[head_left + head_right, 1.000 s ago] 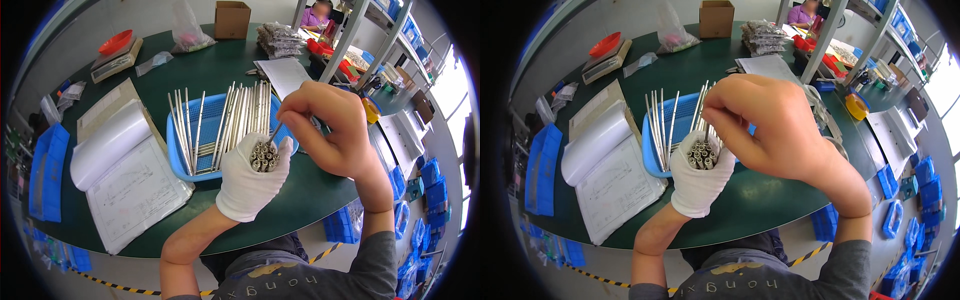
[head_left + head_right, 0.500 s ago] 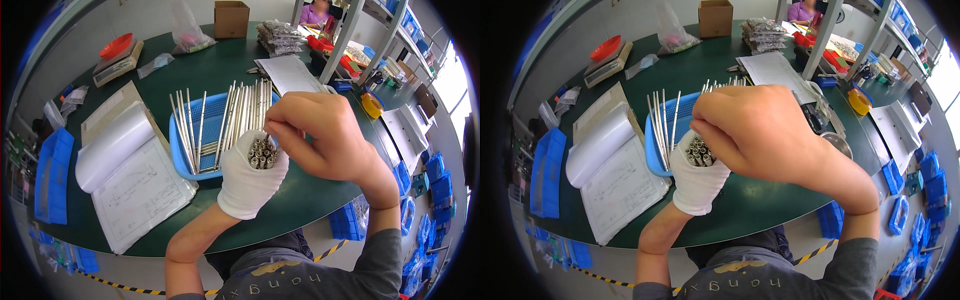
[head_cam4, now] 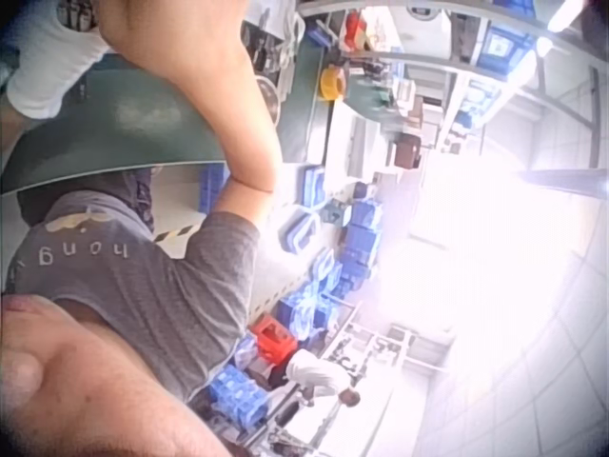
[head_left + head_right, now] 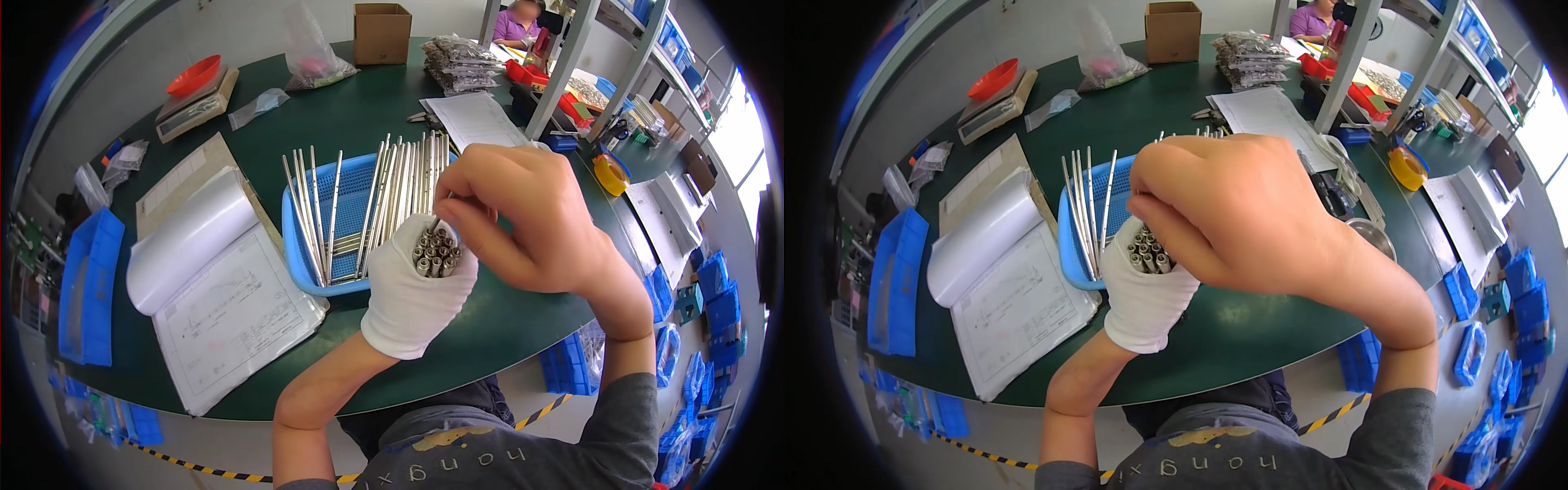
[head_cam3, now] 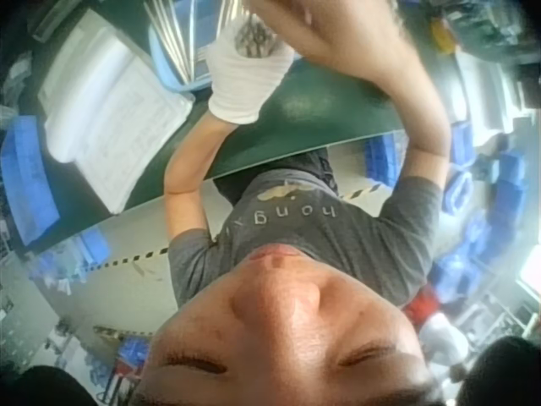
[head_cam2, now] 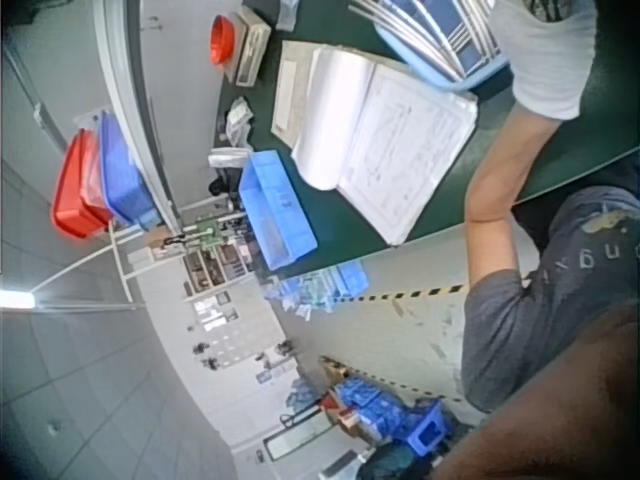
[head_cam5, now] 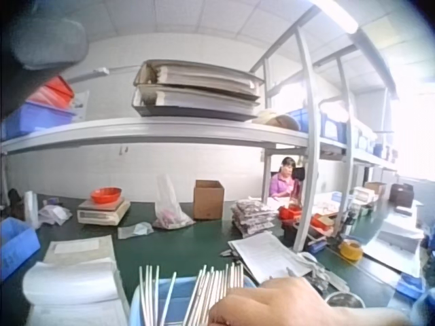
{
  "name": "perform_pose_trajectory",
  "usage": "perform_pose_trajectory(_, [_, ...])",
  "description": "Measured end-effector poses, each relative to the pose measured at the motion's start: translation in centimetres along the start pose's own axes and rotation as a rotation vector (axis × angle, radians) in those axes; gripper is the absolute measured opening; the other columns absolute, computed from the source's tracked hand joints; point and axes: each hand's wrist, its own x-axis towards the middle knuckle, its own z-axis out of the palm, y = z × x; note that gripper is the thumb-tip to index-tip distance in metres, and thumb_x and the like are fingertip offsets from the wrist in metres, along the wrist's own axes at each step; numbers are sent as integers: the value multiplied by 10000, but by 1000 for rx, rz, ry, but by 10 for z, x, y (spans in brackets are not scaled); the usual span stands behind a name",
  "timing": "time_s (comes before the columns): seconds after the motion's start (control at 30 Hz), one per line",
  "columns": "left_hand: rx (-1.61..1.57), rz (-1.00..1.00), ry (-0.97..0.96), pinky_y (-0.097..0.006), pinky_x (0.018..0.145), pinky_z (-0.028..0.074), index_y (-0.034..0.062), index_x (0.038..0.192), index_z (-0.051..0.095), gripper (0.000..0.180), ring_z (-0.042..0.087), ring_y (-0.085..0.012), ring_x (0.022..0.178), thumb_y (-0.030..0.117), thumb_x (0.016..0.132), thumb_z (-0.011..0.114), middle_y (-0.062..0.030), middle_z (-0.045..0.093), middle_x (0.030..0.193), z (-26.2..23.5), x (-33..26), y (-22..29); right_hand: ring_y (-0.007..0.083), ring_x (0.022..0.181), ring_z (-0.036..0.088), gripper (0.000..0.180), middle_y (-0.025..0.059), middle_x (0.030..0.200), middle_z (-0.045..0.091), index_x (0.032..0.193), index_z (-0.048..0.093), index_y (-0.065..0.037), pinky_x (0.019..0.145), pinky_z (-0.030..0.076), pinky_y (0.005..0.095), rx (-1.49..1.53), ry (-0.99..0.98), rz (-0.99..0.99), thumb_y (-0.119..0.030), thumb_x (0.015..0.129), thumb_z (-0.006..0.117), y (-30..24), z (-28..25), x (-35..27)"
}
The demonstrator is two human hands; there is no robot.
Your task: The person inserts a gauge pin into the ends of bundled metal tubes, selects another gauge pin from containers in a bowl, and inserts the pin into holes along metal tubes taken from a basket.
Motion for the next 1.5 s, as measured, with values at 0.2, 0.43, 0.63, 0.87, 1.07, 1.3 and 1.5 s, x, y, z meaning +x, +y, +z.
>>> perform_pose_trajectory(0.2, [47, 116, 49, -226, 519, 419, 20, 804, 549, 116, 522, -75, 554, 41, 741, 644, -28, 568, 634, 1, 3, -1, 298, 580, 543, 106, 78, 650, 544, 829, 529, -64, 462, 400, 382, 72, -49, -14, -143, 783, 583, 2, 6, 2])
perform_pose_trajectory(0.43, [92, 46, 11, -229, 492, 401, 25, 761, 516, 122, 491, -61, 533, 27, 742, 636, -9, 530, 593, -1, 1, -5, 239, 520, 512, 39, 80, 618, 514, 792, 546, -8, 474, 375, 316, 68, 43, -11, -17, 756, 558, -1, 1, -1])
perform_pose_trajectory(0.63, [81, 92, 22, -221, 503, 404, 21, 779, 525, 117, 493, -42, 561, 14, 739, 635, -2, 539, 611, 0, 0, -1, 299, 549, 533, 87, 87, 634, 538, 816, 526, -63, 453, 393, 379, 63, -13, -50, -130, 783, 572, 0, 0, -3])
perform_pose_trajectory(0.87, [16, 43, -32, -217, 538, 425, 7, 858, 551, 158, 527, -51, 597, 24, 732, 645, -15, 574, 655, -2, 0, 1, 303, 545, 542, 77, 91, 592, 533, 825, 530, -84, 447, 387, 389, 107, -35, -20, -140, 789, 569, -2, 1, -2])
perform_pose_trajectory(1.07, [29, 91, -2, -212, 558, 436, 3, 893, 562, 175, 533, -57, 604, 29, 739, 639, -27, 586, 682, 0, -1, -2, 298, 524, 541, 83, 83, 594, 547, 815, 525, -81, 444, 389, 381, 196, -47, 56, -150, 796, 567, 0, 6, -10])
perform_pose_trajectory(1.3, [54, 71, 5, -239, 499, 412, 25, 774, 529, 139, 486, -68, 530, 64, 743, 659, -19, 534, 592, 1, 0, -8, 297, 508, 534, 102, 88, 589, 541, 821, 524, -60, 433, 386, 378, 49, 19, 4, -141, 792, 579, -6, -6, -6])
perform_pose_trajectory(1.5, [0, 59, 5, -244, 485, 406, 38, 745, 513, 139, 483, -74, 516, 66, 751, 649, -21, 520, 578, 1, 0, -10, 224, 498, 507, 40, 66, 596, 515, 804, 555, -13, 474, 378, 301, 104, -68, 38, -52, 794, 555, -6, -7, -12])
